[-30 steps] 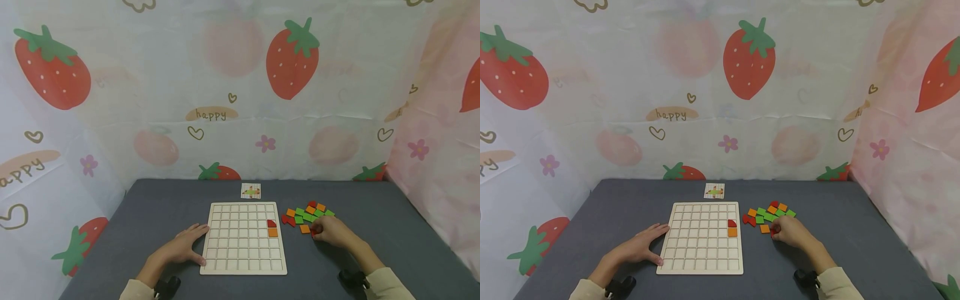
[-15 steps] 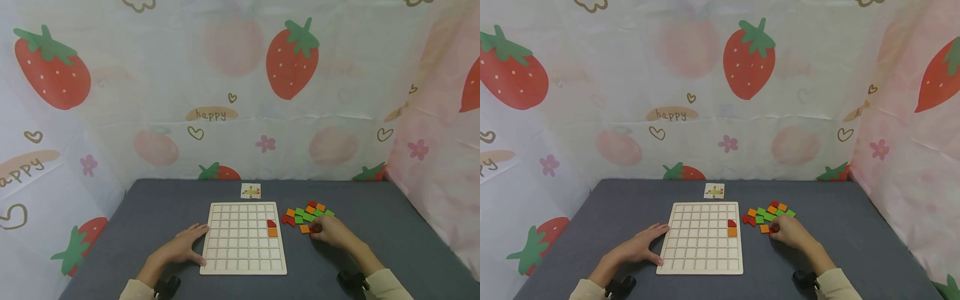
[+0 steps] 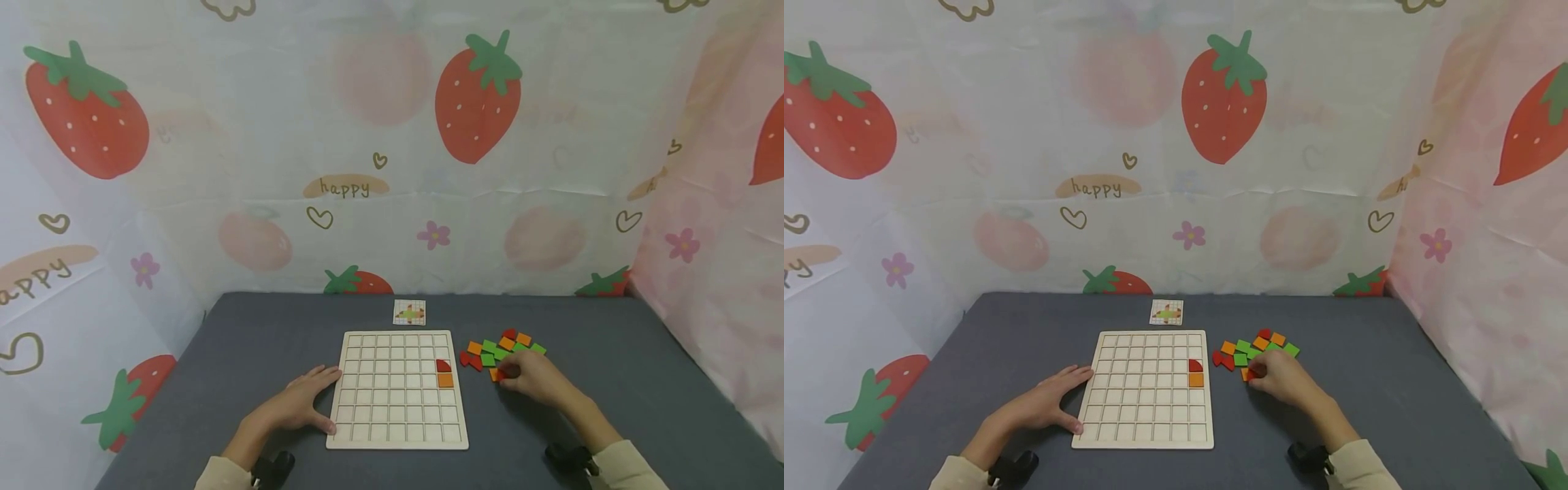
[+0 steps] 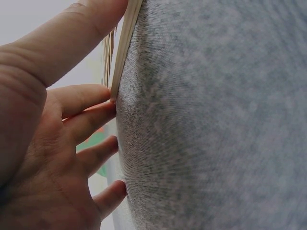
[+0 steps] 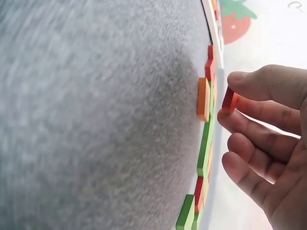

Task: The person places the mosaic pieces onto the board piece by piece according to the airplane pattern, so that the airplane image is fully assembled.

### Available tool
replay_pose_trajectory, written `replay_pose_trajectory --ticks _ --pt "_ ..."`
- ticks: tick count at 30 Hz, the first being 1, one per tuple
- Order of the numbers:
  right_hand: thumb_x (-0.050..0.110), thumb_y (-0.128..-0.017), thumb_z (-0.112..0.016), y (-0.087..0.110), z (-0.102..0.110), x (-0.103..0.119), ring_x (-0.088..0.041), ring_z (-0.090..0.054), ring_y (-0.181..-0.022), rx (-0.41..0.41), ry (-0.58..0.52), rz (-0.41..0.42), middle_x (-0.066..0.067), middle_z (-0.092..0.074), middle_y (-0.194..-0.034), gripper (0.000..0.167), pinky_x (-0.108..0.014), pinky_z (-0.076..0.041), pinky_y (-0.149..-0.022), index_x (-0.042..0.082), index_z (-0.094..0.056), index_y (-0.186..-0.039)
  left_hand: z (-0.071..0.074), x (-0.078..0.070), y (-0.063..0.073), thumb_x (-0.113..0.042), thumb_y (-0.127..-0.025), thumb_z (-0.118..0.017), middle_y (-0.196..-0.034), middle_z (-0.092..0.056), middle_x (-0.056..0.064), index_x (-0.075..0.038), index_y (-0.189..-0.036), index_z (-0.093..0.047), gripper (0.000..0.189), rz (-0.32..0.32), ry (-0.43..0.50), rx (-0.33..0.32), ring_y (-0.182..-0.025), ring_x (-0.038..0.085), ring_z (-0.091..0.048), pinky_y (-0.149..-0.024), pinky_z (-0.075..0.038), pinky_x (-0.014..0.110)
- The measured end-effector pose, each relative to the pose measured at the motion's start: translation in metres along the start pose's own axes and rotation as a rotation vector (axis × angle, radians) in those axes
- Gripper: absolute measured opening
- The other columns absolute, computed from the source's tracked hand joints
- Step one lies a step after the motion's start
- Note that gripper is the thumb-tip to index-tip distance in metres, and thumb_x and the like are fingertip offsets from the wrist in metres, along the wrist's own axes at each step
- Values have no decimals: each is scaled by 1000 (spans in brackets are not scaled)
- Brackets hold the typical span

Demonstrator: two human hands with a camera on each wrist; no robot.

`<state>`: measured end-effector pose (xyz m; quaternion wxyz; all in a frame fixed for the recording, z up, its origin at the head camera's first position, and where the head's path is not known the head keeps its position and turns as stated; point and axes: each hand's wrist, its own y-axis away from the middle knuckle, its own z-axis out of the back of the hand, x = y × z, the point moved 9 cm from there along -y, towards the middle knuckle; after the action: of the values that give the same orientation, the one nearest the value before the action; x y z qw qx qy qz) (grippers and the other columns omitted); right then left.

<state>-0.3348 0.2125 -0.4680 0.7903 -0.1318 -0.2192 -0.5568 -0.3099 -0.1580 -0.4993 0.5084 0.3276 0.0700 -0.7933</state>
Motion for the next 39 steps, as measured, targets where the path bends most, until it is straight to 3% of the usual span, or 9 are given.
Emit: replay_pose_trajectory --ticks 4,12,16,24,32,39 --pt "12 -81 -77 -1 0 6 -18 -65 -84 -5 -3 5 -7 -72 -96 27 -41 -56 -77 -1 -72 -104 0 1 0 -42 -67 -85 -157 -33 18 -3 -150 -35 104 0 -1 -1 -147 45 -19 -112 -16 69" --pt "13 -83 -76 -1 0 19 -8 -59 -74 -20 -10 106 -1 -70 -87 25 -26 -52 -66 0 -72 -103 0 0 -1 -43 -67 -84 -157 -33 18 -3 -150 -35 105 -3 1 -4 -148 45 -19 -112 -16 69" --pt "13 -83 -76 -4 -2 21 -8 -57 -72 -18 -30 108 0 -68 -84 21 -23 -50 -63 1 -73 -100 0 0 -1 -44 -67 -84 -157 -33 18 -3 -150 -35 105 -2 -5 -5 -148 44 -19 -112 -16 69" --pt "15 -83 -76 -7 -5 27 -9 -58 -75 -18 -59 106 0 -69 -88 24 -23 -50 -65 3 -73 -103 0 0 0 -43 -67 -84 -157 -33 17 -3 -150 -35 104 6 -3 0 -148 44 -19 -112 -16 69" --pt "14 -83 -76 -11 -11 39 -8 -52 -72 -14 -61 171 0 -67 -85 25 -23 -47 -63 1 -73 -104 0 0 0 -43 -67 -84 -157 -33 17 -4 -151 -35 104 11 -2 0 -148 44 -19 -112 -16 69" --pt "14 -84 -75 -15 -18 43 -12 -63 -84 27 -89 151 -1 -71 -95 23 -31 -55 -74 4 -73 -105 0 0 0 -43 -67 -85 -157 -34 17 -3 -150 -36 104 14 -11 -6 -148 44 -20 -112 -17 68"
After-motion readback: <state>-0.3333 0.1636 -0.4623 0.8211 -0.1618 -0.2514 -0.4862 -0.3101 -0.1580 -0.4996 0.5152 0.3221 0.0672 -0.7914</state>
